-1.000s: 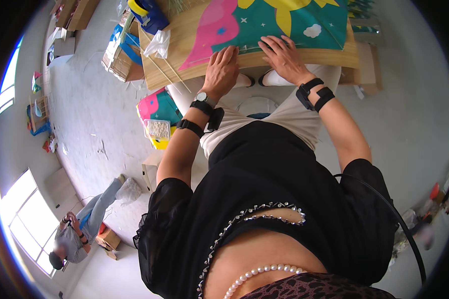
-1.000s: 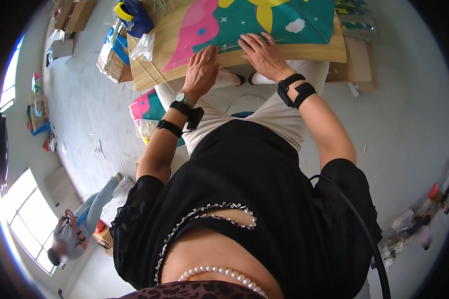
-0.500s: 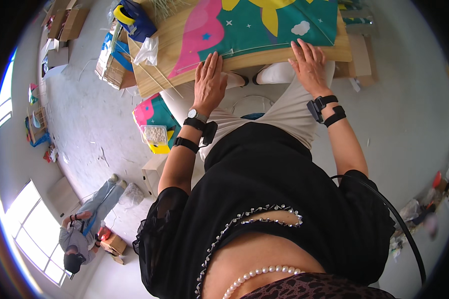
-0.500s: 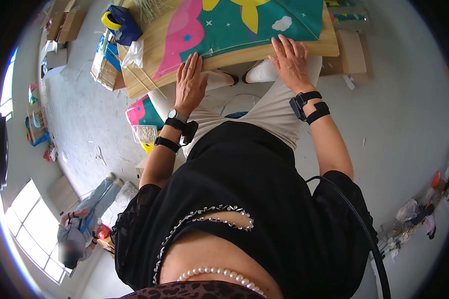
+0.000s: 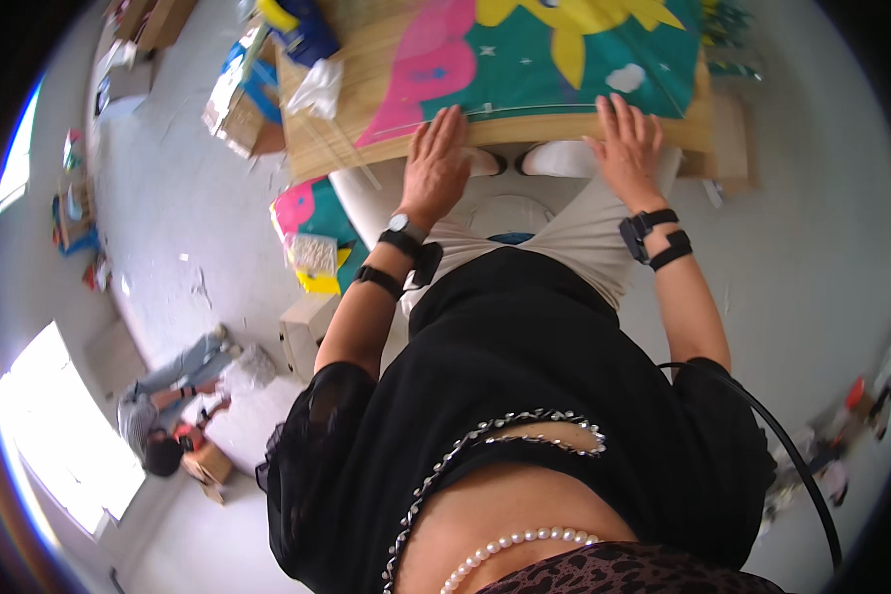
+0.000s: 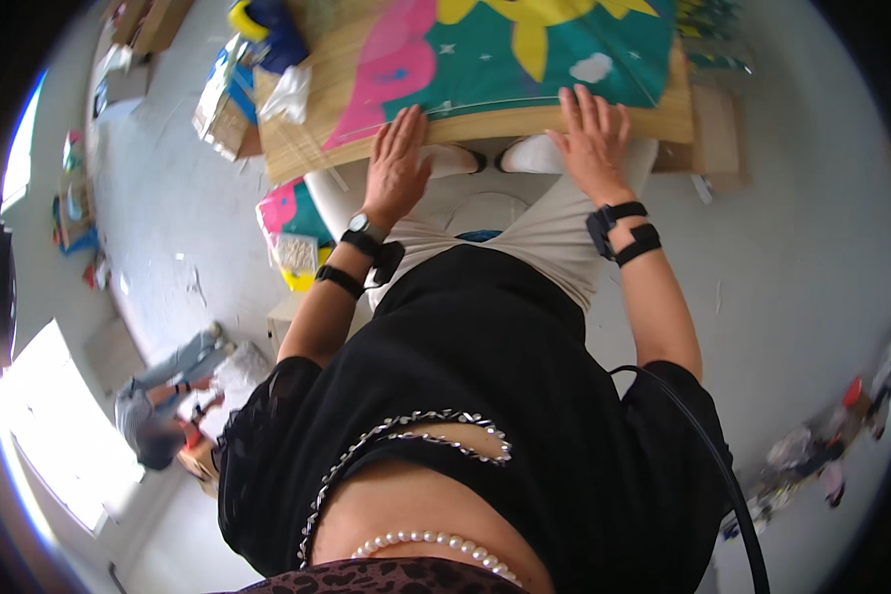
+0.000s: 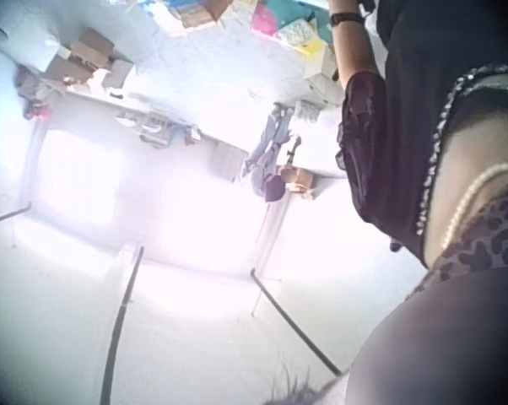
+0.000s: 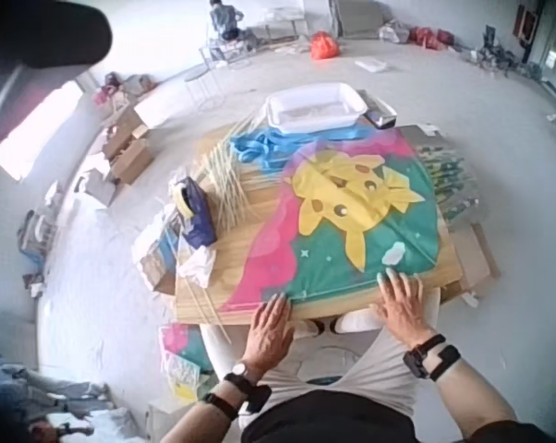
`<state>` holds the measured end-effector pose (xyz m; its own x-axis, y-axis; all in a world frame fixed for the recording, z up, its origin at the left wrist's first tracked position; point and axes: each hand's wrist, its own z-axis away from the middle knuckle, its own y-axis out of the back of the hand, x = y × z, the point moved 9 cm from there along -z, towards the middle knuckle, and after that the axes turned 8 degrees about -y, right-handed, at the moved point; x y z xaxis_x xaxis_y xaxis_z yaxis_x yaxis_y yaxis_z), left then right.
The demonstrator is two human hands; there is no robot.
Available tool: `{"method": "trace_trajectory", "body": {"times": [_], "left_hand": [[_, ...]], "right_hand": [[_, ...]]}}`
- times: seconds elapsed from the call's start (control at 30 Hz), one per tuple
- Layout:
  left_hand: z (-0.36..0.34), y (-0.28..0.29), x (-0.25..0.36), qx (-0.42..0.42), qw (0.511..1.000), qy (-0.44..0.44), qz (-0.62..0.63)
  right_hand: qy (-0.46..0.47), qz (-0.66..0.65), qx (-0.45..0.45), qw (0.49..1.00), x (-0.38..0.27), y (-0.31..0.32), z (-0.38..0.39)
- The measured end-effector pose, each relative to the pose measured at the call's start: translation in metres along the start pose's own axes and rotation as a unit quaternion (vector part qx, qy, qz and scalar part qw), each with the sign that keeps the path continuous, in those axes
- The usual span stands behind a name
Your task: The recorder is assembling components for a decorative frame, specifically attaching strings and adhesive tape to a printed art board.
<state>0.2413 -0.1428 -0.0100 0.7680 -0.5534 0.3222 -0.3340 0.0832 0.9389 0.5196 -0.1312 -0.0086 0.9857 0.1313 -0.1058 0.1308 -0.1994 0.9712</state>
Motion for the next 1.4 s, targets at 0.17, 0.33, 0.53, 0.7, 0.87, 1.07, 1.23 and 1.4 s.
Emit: {"method": "trace_trajectory", "body": {"times": [0.17, 0.33, 0.53, 0.7, 0.87, 1.07, 1.23, 1.4], "left_hand": [[0.003, 0.002, 0.000, 0.025, 0.999, -0.027, 0.022], [0.025, 0.014, -0.017, 0.037, 0.999, 0.011, 0.005], [0.051, 0.039, -0.039, 0.026, 0.991, 0.122, -0.050], [0.046, 0.039, -0.026, 0.059, 0.989, 0.135, -0.015], [0.022, -0.027, -0.020, -0.099, 0.862, 0.265, 0.420], [-0.007, -0.090, 0.027, -0.073, 0.415, 0.421, 0.803], [-0.028, -0.112, 0.025, -0.026, 0.390, 0.426, 0.816], [-0.058, -0.073, 0.022, 0.023, 0.611, 0.399, 0.684]], "right_hand": [[-0.009, 0.044, -0.024, 0.999, 0.008, -0.002, 0.004], [-0.006, 0.067, -0.042, 0.997, 0.003, -0.005, 0.005], [-0.025, 0.065, -0.019, 0.997, 0.006, 0.004, 0.003], [-0.033, 0.004, -0.041, 0.999, 0.006, 0.004, 0.006], [-0.040, -0.014, -0.048, 0.998, 0.000, 0.012, 0.008], [-0.007, -0.081, -0.055, 0.995, -0.017, 0.024, 0.016], [0.012, -0.140, -0.058, 0.988, -0.010, 0.025, 0.020], [-0.051, -0.153, -0.011, 0.987, 0.030, 0.052, 0.013]]}}
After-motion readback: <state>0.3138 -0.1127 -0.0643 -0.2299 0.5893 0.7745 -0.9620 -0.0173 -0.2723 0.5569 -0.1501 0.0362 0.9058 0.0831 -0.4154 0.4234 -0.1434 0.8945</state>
